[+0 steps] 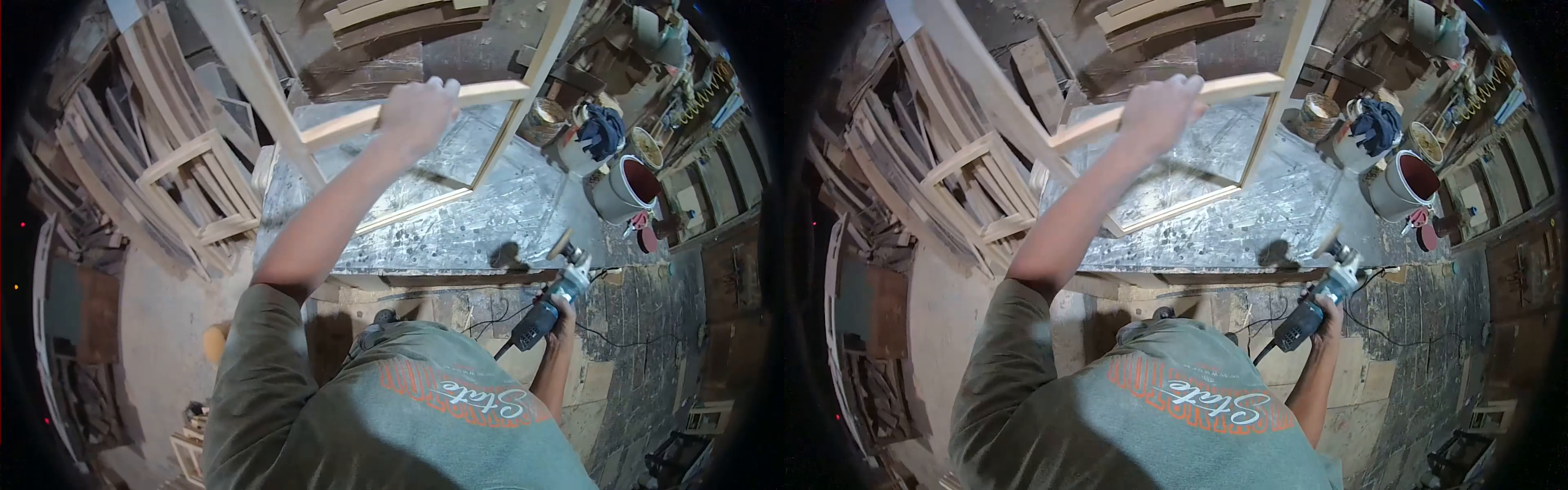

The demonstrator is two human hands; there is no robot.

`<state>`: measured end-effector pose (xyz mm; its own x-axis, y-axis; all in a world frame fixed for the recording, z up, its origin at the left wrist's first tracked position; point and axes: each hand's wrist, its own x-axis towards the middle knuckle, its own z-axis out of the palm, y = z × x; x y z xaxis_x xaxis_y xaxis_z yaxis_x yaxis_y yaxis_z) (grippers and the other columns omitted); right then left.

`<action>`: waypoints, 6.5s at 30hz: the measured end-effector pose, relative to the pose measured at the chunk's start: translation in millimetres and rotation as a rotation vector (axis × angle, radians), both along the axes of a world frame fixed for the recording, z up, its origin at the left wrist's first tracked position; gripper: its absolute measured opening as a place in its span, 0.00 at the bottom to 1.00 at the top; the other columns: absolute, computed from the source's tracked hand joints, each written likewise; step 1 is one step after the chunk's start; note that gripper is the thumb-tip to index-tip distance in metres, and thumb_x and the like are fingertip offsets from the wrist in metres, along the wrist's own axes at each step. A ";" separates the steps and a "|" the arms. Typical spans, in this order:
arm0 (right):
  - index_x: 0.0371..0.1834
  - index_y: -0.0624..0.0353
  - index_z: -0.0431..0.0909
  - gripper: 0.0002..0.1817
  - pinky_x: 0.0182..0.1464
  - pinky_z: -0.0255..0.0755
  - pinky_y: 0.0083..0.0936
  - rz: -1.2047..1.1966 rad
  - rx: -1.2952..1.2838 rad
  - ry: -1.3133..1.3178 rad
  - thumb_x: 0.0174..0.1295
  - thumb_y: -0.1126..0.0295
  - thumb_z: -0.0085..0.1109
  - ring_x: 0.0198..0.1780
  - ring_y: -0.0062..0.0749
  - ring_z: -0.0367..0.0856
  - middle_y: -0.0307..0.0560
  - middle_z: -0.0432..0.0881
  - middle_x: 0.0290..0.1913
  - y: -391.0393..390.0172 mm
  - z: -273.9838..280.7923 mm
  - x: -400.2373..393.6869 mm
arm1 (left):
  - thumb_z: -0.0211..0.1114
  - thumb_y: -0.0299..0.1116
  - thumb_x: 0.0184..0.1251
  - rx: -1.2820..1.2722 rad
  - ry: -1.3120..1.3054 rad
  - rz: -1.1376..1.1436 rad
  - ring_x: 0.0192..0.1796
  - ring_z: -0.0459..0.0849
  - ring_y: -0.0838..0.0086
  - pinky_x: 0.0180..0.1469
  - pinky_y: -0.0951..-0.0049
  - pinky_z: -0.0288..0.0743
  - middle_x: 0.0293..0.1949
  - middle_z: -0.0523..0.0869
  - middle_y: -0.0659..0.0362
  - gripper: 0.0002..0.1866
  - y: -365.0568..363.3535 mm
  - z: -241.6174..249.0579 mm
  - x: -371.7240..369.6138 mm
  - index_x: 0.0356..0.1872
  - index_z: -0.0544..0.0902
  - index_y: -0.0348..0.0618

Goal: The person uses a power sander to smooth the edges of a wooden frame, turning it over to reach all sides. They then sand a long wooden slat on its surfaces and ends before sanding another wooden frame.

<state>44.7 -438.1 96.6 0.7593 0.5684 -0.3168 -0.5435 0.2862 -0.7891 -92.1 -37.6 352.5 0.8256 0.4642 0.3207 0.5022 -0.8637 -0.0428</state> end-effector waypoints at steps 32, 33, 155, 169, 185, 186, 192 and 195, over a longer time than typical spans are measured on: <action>0.72 0.75 0.56 0.58 0.54 0.78 0.44 0.645 -1.140 -1.299 0.40 0.53 0.76 0.51 0.63 0.83 0.72 0.83 0.47 284.0 -37.3 -15.2 | 0.51 0.41 0.79 -0.199 0.101 -0.055 0.55 0.82 0.59 0.55 0.57 0.83 0.56 0.79 0.51 0.30 19.9 -14.6 -116.6 0.79 0.56 0.68; 0.72 0.75 0.57 0.58 0.55 0.78 0.43 0.615 -1.173 -1.272 0.39 0.52 0.76 0.52 0.61 0.84 0.71 0.83 0.49 284.3 -33.2 -3.9 | 0.52 0.41 0.79 -0.189 0.079 -0.062 0.55 0.83 0.59 0.54 0.57 0.83 0.55 0.79 0.51 0.30 22.6 -15.0 -116.8 0.79 0.57 0.67; 0.65 0.69 0.65 0.49 0.54 0.78 0.44 0.648 -1.261 -1.186 0.39 0.55 0.75 0.51 0.60 0.84 0.69 0.83 0.50 279.9 -12.7 -24.9 | 0.61 0.41 0.72 -0.171 0.095 -0.067 0.56 0.82 0.60 0.54 0.60 0.83 0.59 0.77 0.51 0.36 28.1 -12.5 -119.2 0.78 0.57 0.66; 0.47 0.58 0.74 0.18 0.36 0.82 0.38 0.250 -0.114 0.266 0.55 0.70 0.68 0.31 0.37 0.84 0.47 0.81 0.32 -29.7 -48.3 -31.7 | 0.65 0.39 0.67 0.521 -0.297 0.017 0.73 0.64 0.56 0.73 0.47 0.55 0.65 0.72 0.54 0.30 -29.4 -18.0 -128.7 0.70 0.70 0.55; 0.57 0.60 0.71 0.29 0.37 0.82 0.33 0.174 -0.223 -0.238 0.51 0.71 0.69 0.32 0.34 0.83 0.46 0.80 0.42 -137.1 29.2 -26.0 | 0.62 0.60 0.70 -0.817 -1.271 -0.579 0.20 0.74 0.78 0.23 0.78 0.66 0.16 0.73 0.64 0.26 -155.4 43.2 -203.6 0.33 0.77 0.43; 0.59 0.61 0.70 0.32 0.39 0.81 0.32 0.209 -0.229 -0.295 0.48 0.72 0.71 0.34 0.33 0.83 0.46 0.80 0.42 -132.7 50.7 -33.1 | 0.62 0.60 0.71 -0.750 -1.297 -0.602 0.16 0.69 0.80 0.19 0.79 0.61 0.16 0.72 0.64 0.26 -174.2 39.5 -201.9 0.31 0.73 0.44; 0.67 0.64 0.63 0.47 0.57 0.75 0.37 0.333 -0.189 -0.946 0.40 0.71 0.78 0.50 0.43 0.83 0.51 0.81 0.50 -86.3 120.0 -61.8 | 0.73 0.66 0.54 -0.849 -1.306 -0.551 0.23 0.73 0.80 0.26 0.80 0.63 0.20 0.74 0.65 0.33 -238.6 -9.1 -213.3 0.32 0.74 0.43; 0.69 0.65 0.61 0.49 0.59 0.74 0.39 0.390 -0.323 -1.205 0.39 0.70 0.77 0.53 0.52 0.83 0.60 0.83 0.50 -66.1 151.6 -83.2 | 0.67 0.73 0.55 -0.783 -1.247 -0.468 0.20 0.65 0.79 0.23 0.78 0.58 0.17 0.69 0.65 0.35 -261.6 -18.4 -213.7 0.32 0.70 0.47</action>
